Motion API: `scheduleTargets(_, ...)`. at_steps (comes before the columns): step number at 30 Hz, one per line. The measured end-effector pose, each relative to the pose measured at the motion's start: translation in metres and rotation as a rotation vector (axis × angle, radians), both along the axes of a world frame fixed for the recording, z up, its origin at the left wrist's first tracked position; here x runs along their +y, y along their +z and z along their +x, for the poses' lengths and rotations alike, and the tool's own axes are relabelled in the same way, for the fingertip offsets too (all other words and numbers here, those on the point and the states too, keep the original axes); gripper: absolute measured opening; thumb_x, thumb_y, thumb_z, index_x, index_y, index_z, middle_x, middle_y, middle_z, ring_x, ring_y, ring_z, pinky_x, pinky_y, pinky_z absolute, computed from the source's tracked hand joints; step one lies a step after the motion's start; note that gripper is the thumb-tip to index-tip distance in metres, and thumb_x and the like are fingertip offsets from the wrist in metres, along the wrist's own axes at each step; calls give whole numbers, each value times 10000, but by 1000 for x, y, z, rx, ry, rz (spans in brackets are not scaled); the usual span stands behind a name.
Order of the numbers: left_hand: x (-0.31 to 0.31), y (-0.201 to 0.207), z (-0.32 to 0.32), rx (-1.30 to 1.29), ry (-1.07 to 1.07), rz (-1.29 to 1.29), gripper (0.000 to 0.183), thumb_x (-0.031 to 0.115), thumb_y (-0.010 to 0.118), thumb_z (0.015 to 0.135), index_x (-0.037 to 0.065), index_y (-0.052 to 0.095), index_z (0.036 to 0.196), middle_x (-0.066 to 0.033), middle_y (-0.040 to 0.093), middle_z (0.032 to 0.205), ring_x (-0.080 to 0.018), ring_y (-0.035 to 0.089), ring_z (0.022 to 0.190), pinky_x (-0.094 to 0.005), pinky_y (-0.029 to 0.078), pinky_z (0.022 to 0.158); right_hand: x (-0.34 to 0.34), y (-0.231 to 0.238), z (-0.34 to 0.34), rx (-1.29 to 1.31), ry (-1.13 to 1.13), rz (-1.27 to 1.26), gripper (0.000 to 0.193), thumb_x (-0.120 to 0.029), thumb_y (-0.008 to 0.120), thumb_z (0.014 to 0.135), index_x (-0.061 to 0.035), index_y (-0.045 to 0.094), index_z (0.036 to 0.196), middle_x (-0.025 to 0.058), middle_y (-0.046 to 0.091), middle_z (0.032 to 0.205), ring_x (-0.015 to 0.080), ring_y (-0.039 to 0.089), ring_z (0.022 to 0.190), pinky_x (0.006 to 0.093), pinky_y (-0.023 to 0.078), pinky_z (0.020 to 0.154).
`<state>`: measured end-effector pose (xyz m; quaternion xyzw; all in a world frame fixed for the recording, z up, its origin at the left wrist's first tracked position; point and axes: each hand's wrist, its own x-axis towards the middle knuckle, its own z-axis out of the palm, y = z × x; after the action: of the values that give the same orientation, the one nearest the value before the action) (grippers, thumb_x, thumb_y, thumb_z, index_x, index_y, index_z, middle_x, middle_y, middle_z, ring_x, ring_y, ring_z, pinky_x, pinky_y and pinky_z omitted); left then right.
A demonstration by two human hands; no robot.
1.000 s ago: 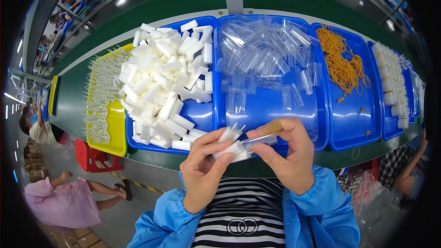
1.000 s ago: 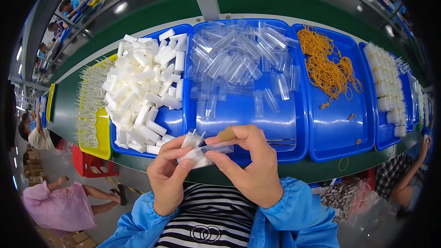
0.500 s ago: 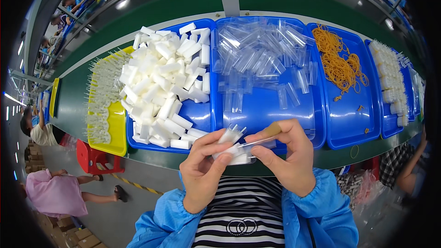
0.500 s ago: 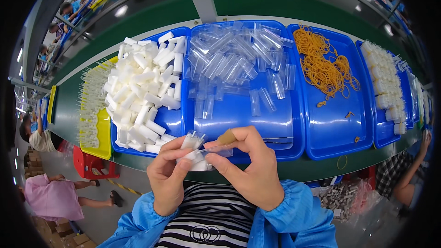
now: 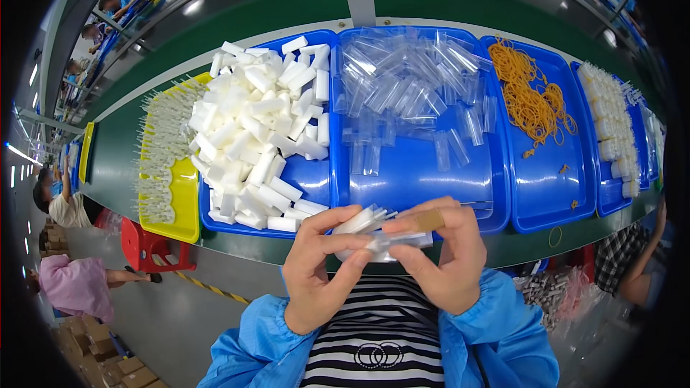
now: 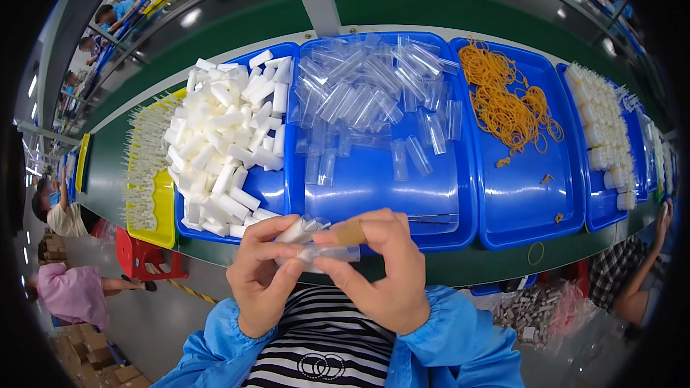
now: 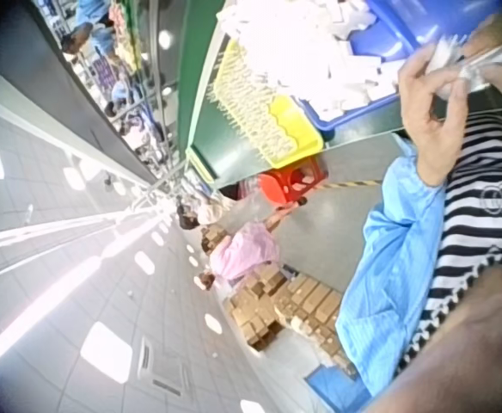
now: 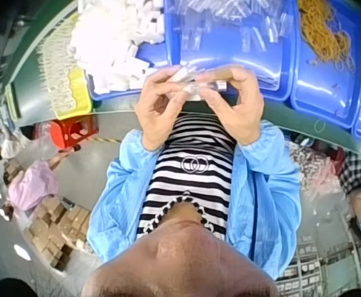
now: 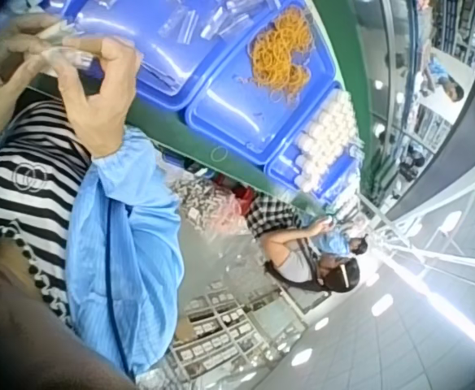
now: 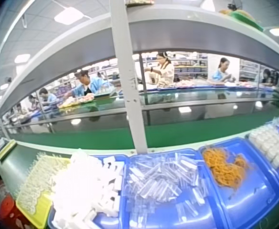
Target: The person assembles cotton swabs by inserting white cotton tips into clear plastic tubes and securing them with rubber bands. The person places the finished swabs into a yellow tray and moves the tray along the assembly line.
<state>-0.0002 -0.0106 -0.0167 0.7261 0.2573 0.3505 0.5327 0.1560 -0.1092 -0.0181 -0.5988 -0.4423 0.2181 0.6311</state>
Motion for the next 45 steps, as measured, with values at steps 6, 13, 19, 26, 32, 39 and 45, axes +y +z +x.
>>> scheduleTargets(6,-4,-1,0,94,31,92,321,6,700,865,10,692,1185,-229,572,1328,-302,605,1174,-353,487,972,8,13,16,314,231,-155,325,-97,772,841,-7,544,1053,103,687,1015,171,655,996,315,499,868)
scheduleTargets(13,1,-2,4,115,-25,39,441,-1,632,903,-5,564,1338,-231,392,1480,-330,465,1327,-384,426,1048,22,17,25,-459,5,-110,488,-107,787,773,6,550,1185,161,611,1176,282,600,1040,374,472,879)
scheduleTargets(19,-4,1,11,118,-194,-13,695,147,638,925,-40,302,1504,-296,161,1558,-407,237,1446,-448,223,1172,20,20,11,-617,-9,-200,837,-149,865,638,-2,464,1358,197,506,1374,378,516,1201,452,421,981)
scheduleTargets(26,-2,-3,9,62,-343,-5,756,209,648,941,-17,233,1532,-264,166,1569,-385,246,1448,-458,313,1128,21,12,22,-725,-105,-84,760,-266,884,610,-36,565,1260,118,583,1205,294,579,1080,451,460,931)
scheduleTargets(32,-1,0,12,-156,-172,-724,595,216,518,1026,-32,264,1503,-208,352,1503,-311,410,1378,-404,411,1081,11,15,30,-739,-30,46,628,-322,887,607,-60,636,1120,63,645,1090,240,624,993,451,486,903)
scheduleTargets(39,8,15,18,19,-318,-950,479,278,519,1026,-40,443,1376,-141,597,1264,-246,573,1202,-379,455,1022,8,23,34,-652,89,-41,675,-288,856,645,-24,595,1210,119,623,1194,289,622,1016,407,496,851)
scheduleTargets(45,8,9,20,65,-469,-1018,507,275,510,1039,-23,389,1431,-129,568,1303,-197,553,1210,-350,446,1030,-5,16,40,-677,174,-51,649,-307,823,669,-16,594,1202,120,621,1212,270,628,1016,366,508,798)
